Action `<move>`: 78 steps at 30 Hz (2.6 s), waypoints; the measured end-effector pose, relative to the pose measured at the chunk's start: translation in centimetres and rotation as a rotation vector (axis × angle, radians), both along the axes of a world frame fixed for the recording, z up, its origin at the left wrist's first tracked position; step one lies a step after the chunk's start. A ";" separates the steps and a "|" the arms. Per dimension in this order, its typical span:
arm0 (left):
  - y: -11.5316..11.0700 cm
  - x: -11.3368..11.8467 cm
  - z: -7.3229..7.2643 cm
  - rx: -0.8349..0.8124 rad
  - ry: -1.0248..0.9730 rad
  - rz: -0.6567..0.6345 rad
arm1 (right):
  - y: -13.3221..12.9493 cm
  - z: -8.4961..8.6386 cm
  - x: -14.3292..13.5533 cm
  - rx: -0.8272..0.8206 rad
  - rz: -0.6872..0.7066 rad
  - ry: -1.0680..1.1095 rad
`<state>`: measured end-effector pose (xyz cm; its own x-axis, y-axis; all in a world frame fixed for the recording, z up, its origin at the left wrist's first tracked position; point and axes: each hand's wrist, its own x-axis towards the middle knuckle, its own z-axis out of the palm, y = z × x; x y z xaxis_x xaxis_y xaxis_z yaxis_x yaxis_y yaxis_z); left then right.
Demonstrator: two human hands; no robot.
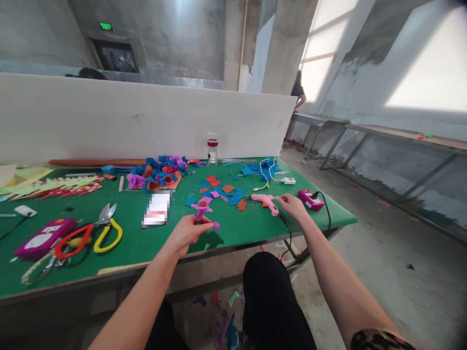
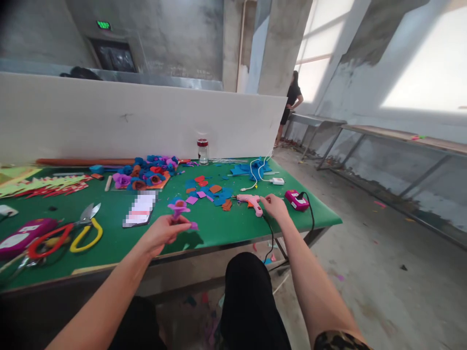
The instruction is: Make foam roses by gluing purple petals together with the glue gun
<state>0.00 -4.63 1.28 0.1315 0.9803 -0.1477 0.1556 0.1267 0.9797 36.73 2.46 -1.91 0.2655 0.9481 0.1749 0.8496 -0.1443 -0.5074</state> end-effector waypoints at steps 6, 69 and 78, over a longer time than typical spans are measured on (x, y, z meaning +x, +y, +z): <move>3.2 1.8 -1.5 -0.073 0.034 0.022 | 1.5 -1.0 -1.1 -0.182 0.126 0.065; 4.1 1.8 -4.6 0.175 0.486 0.201 | -9.0 3.2 -13.1 -0.219 0.594 0.500; 3.9 1.9 -4.2 0.162 0.481 0.203 | -8.7 2.9 -13.4 -0.163 0.652 0.384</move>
